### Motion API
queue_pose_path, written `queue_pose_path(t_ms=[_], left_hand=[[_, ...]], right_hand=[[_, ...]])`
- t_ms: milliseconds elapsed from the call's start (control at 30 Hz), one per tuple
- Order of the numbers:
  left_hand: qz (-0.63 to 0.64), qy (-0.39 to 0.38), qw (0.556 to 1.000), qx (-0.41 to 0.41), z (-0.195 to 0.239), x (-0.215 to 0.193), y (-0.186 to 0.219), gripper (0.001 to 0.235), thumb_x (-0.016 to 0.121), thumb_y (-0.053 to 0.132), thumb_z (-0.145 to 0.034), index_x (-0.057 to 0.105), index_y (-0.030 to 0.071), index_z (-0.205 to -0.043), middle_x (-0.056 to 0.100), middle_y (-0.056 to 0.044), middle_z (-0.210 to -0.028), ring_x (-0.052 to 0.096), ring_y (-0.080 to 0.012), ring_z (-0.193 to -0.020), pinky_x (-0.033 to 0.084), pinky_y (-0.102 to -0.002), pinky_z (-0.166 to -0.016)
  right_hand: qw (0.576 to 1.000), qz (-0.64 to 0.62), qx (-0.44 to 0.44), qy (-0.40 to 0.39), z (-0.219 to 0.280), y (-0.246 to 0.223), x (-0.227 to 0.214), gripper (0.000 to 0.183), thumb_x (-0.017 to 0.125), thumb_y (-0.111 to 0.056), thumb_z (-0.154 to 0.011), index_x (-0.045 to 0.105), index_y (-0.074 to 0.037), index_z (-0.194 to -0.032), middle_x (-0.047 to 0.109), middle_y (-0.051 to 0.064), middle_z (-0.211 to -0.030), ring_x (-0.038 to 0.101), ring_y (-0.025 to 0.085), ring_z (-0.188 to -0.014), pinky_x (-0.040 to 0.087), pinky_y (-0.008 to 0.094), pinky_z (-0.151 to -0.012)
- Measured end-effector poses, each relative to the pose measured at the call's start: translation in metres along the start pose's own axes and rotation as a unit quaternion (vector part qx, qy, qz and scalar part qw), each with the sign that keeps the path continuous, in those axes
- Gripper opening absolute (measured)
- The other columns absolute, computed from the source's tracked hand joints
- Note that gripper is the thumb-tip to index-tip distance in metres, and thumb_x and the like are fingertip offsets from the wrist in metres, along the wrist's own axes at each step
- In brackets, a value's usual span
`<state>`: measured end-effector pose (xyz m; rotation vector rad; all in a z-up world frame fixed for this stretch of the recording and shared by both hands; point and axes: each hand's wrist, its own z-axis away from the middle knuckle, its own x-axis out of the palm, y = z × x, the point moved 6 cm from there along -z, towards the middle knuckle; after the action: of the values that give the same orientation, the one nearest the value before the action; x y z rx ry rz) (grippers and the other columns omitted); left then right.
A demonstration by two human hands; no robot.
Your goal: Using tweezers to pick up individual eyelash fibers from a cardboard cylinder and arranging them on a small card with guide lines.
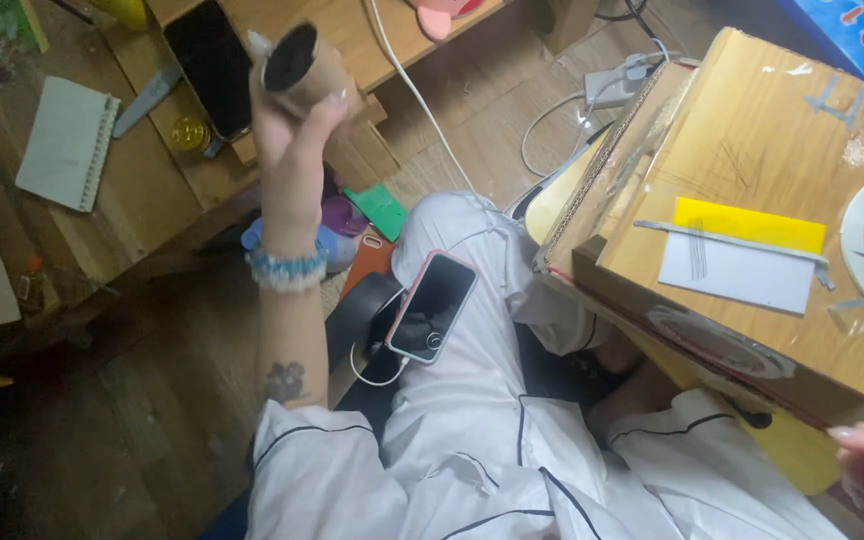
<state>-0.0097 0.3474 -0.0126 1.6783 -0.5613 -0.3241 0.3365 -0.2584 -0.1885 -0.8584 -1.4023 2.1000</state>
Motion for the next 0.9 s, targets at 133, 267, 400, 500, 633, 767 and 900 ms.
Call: queue_pose_path(t_ms=[133, 267, 400, 500, 633, 767, 900], left_hand=[[-0.299, 0.01, 0.947, 0.113, -0.061, -0.016, -0.031, 0.051, 0.09, 0.016, -0.087, 0.055, 0.01, -0.124, 0.065, -0.014, -0.12, 0.069, -0.0243, -0.101, 0.062, -0.034, -0.087], [-0.392, 0.053, 0.918, 0.039, -0.082, -0.014, -0.057, 0.054, 0.088, 0.035, -0.084, 0.055, 0.025, -0.126, 0.057, -0.009, -0.12, 0.064, -0.0266, -0.111, 0.055, -0.042, -0.09], [-0.416, 0.093, 0.904, 0.034, -0.105, -0.013, -0.089, 0.057, 0.092, 0.022, -0.074, 0.059, 0.022, -0.12, 0.064, -0.008, -0.12, 0.062, -0.0301, -0.116, 0.054, -0.049, -0.087], [-0.401, 0.111, 0.906, 0.077, -0.126, -0.02, -0.117, 0.063, 0.094, 0.01, -0.071, 0.058, 0.01, -0.123, 0.066, -0.014, -0.124, 0.062, -0.0339, -0.117, 0.051, -0.048, -0.096], [-0.36, 0.101, 0.924, 0.078, -0.135, -0.021, -0.132, 0.085, 0.091, 0.002, -0.078, 0.039, 0.003, -0.146, 0.052, -0.026, -0.143, 0.056, -0.0401, -0.131, 0.046, -0.046, -0.113], [-0.367, 0.102, 0.921, 0.076, -0.138, -0.024, -0.133, 0.094, 0.095, 0.009, -0.078, 0.035, 0.002, -0.149, 0.048, -0.028, -0.149, 0.051, -0.0416, -0.138, 0.042, -0.047, -0.117], [-0.342, 0.089, 0.932, 0.075, -0.131, -0.018, -0.126, 0.095, 0.093, 0.007, -0.081, 0.031, 0.003, -0.153, 0.045, -0.03, -0.152, 0.047, -0.0427, -0.141, 0.039, -0.049, -0.119]], right_hand=[[0.997, 0.02, -0.071, 0.031, 0.098, -0.157, 0.123, 0.033, 0.05, -0.022, -0.107, 0.07, 0.004, -0.11, 0.06, 0.015, -0.082, 0.053, 0.019, -0.065, 0.032, 0.026, -0.058], [0.987, 0.049, -0.141, -0.054, 0.092, -0.206, 0.151, 0.03, 0.051, -0.016, -0.103, 0.074, 0.004, -0.104, 0.062, 0.014, -0.068, 0.055, 0.021, -0.058, 0.041, 0.028, -0.056], [0.986, -0.005, -0.158, -0.047, 0.094, -0.208, 0.154, 0.028, 0.057, -0.015, -0.102, 0.076, 0.005, -0.102, 0.063, 0.012, -0.069, 0.059, 0.019, -0.062, 0.045, 0.026, -0.058], [0.985, -0.02, -0.169, -0.042, 0.091, -0.204, 0.152, 0.025, 0.06, -0.012, -0.1, 0.076, 0.007, -0.101, 0.07, 0.013, -0.081, 0.062, 0.018, -0.063, 0.048, 0.025, -0.059], [0.982, -0.021, -0.176, -0.06, 0.091, -0.223, 0.161, 0.026, 0.06, -0.016, -0.099, 0.076, 0.005, -0.101, 0.055, 0.01, -0.065, 0.053, 0.018, -0.058, 0.041, 0.027, -0.053], [0.982, -0.036, -0.174, -0.059, 0.09, -0.224, 0.162, 0.025, 0.06, -0.013, -0.099, 0.075, 0.007, -0.101, 0.056, 0.011, -0.068, 0.053, 0.019, -0.059, 0.04, 0.027, -0.054], [0.983, -0.039, -0.173, -0.051, 0.088, -0.22, 0.157, 0.026, 0.061, -0.012, -0.098, 0.076, 0.008, -0.101, 0.064, 0.012, -0.075, 0.057, 0.019, -0.06, 0.041, 0.026, -0.054]])
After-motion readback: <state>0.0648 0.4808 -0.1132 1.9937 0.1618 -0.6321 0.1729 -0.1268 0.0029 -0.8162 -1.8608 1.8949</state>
